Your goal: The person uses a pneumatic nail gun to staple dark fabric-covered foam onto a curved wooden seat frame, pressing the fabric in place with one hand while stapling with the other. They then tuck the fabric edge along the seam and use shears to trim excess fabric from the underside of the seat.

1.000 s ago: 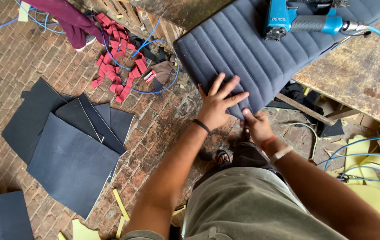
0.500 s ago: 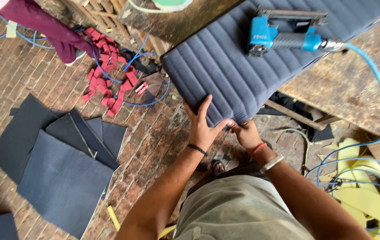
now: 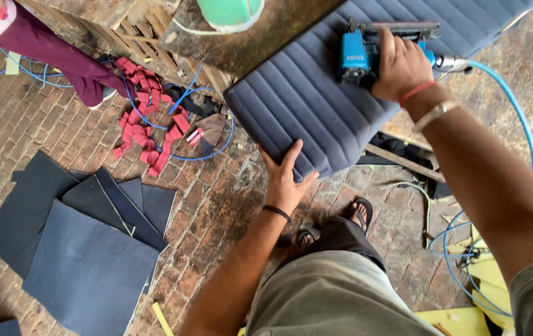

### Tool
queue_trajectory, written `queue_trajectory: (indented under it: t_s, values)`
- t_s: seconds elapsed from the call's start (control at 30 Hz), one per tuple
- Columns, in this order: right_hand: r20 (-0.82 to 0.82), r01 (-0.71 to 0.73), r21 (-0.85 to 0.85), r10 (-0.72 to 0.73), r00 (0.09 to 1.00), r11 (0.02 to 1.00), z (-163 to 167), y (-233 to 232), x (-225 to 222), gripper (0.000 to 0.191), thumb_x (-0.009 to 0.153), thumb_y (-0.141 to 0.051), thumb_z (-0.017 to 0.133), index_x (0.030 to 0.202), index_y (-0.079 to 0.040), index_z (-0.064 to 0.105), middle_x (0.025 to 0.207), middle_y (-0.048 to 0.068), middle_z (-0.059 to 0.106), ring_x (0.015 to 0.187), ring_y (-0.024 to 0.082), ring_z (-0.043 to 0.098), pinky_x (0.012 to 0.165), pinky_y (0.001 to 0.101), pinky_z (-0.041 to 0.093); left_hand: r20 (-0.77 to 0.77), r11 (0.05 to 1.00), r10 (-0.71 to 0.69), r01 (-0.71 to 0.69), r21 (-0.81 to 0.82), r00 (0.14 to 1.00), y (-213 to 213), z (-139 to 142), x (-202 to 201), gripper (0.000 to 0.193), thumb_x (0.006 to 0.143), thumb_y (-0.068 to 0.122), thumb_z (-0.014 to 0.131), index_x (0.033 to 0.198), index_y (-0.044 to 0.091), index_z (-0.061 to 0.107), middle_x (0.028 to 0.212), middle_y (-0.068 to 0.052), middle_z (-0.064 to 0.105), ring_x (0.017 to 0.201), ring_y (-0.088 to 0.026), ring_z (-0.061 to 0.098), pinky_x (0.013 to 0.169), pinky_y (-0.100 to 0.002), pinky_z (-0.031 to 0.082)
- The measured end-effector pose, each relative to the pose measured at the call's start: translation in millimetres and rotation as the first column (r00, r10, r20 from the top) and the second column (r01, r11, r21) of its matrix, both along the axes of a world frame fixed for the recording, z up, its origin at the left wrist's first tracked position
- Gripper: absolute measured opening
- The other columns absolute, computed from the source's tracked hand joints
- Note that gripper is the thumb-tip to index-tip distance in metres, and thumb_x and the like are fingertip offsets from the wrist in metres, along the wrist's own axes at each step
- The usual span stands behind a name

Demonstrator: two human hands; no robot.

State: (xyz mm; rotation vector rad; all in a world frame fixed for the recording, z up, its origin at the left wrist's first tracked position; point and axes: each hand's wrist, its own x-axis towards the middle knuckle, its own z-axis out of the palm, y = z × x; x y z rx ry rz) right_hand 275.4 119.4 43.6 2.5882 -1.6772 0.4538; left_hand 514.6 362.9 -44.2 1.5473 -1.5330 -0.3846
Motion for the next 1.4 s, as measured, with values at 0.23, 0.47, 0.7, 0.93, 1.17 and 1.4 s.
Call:
queue_trajectory:
  t_s: [0.23,0.47,0.7,0.93,1.17,1.4]
  values:
    - [-0.185,0.140,0.351,-0.078,0.980,0.926,12,108,-7,0.066,0.083,-0.035,0.077,0.139,-0.010,0.052,0.091,0.025,0.073,0.081,0.042,0.073,0.074,0.0498,0.059,0.027,0.999,-0.041,0.041,0.012,0.999,2,8,6,0.099,0.067,0.024,0.099,0.151,0.035,0.047,0.164,-0.042,-0.002,0.149,-0.062,0.025,0.115,-0.056,0.047]
    - [0.869,-0.340,0.446,-0.310,0.385,0.828,-116,282,-18,0.046,0.075,0.002,0.077,0.120,0.000,0.069,0.105,0.004,0.075,0.093,0.012,0.068,0.087,0.0303,0.057,0.091,0.996,-0.073,0.078,-0.047,0.993,5,10,6,0.106,0.067,0.015,0.100,0.155,0.034,0.043,0.164,-0.040,-0.002,0.152,-0.062,0.023,0.118,-0.056,0.045]
    - [0.782,-0.367,0.621,-0.519,0.345,0.693,-154,277,14,0.029,0.078,-0.002,0.079,0.105,0.003,0.071,0.081,0.007,0.073,0.069,0.020,0.069,0.066,0.0357,0.058,0.160,0.993,-0.110,0.114,-0.016,0.981,5,8,11,0.102,0.076,0.014,0.095,0.159,0.032,0.037,0.162,-0.041,-0.001,0.149,-0.062,0.028,0.118,-0.057,0.045]
    - [0.761,-0.384,0.648,-0.548,0.346,0.658,-141,274,17,0.032,0.074,-0.007,0.077,0.105,-0.003,0.071,0.077,0.007,0.072,0.058,0.020,0.068,0.055,0.0379,0.057,0.036,0.966,-0.185,0.175,0.190,0.982,3,17,24,0.093,0.088,0.011,0.081,0.162,0.035,0.030,0.165,-0.040,-0.009,0.153,-0.056,0.025,0.120,-0.054,0.043]
    - [0.826,-0.336,0.274,-0.041,0.563,0.901,-141,280,41,0.030,0.073,-0.017,0.085,0.096,-0.003,0.072,0.077,0.015,0.074,0.067,0.024,0.074,0.066,0.0367,0.059,-0.112,0.944,-0.181,0.204,0.259,0.977,-3,18,36,0.083,0.088,0.011,0.057,0.164,0.034,0.032,0.167,-0.035,-0.016,0.159,-0.052,0.015,0.127,-0.053,0.031]
    - [0.837,-0.239,0.297,-0.132,0.530,0.925,-143,280,30,0.030,0.071,-0.018,0.085,0.093,-0.001,0.072,0.072,0.015,0.073,0.061,0.025,0.072,0.061,0.0366,0.057,-0.203,0.932,-0.200,0.250,0.263,0.958,-8,16,45,0.075,0.091,0.016,0.048,0.163,0.031,0.034,0.170,-0.030,-0.022,0.162,-0.047,0.011,0.127,-0.052,0.027]
